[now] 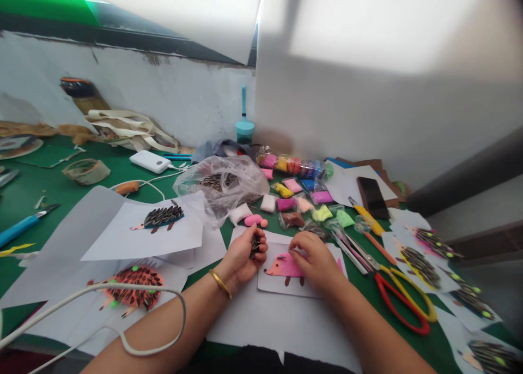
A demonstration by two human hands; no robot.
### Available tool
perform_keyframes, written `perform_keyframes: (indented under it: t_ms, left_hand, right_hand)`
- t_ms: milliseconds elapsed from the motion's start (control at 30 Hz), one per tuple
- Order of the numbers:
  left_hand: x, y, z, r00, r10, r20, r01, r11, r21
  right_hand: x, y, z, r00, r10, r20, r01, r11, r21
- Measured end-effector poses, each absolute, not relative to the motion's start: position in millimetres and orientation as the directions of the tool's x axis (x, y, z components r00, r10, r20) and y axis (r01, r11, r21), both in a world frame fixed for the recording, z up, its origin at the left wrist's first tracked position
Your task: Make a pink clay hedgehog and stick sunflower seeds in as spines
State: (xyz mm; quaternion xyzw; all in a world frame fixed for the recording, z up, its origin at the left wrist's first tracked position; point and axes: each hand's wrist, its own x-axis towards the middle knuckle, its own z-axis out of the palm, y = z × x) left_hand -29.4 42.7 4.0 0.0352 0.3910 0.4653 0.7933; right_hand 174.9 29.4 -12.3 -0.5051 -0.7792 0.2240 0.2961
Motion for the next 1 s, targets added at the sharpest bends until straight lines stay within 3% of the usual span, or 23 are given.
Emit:
perform_keyframes:
  t_ms: [200,400,1000]
  left_hand:
    - [-29.0,42.7,4.3,0.255,0.768,-0.588,-0.71,0.561,0.425]
    - [-28.3,42.3,5.8,0.255,0.764,-0.593,-0.706,0.566,0.426]
    - [-28.3,42.5,4.5,0.254,0.768,-0.588,-0.699,0.566,0.437]
  right_hand:
    - [170.7,28.8,-9.2,-0.282,0.952,0.118,0.706,0.29,-0.646]
    - [169.7,32.2,-11.2,-0.365,0.906,0.215,0.663,0.415,-0.623]
    - [167.3,32.7,-9.8,-0.438,0.883,0.172,0.724,0.459,-0.515]
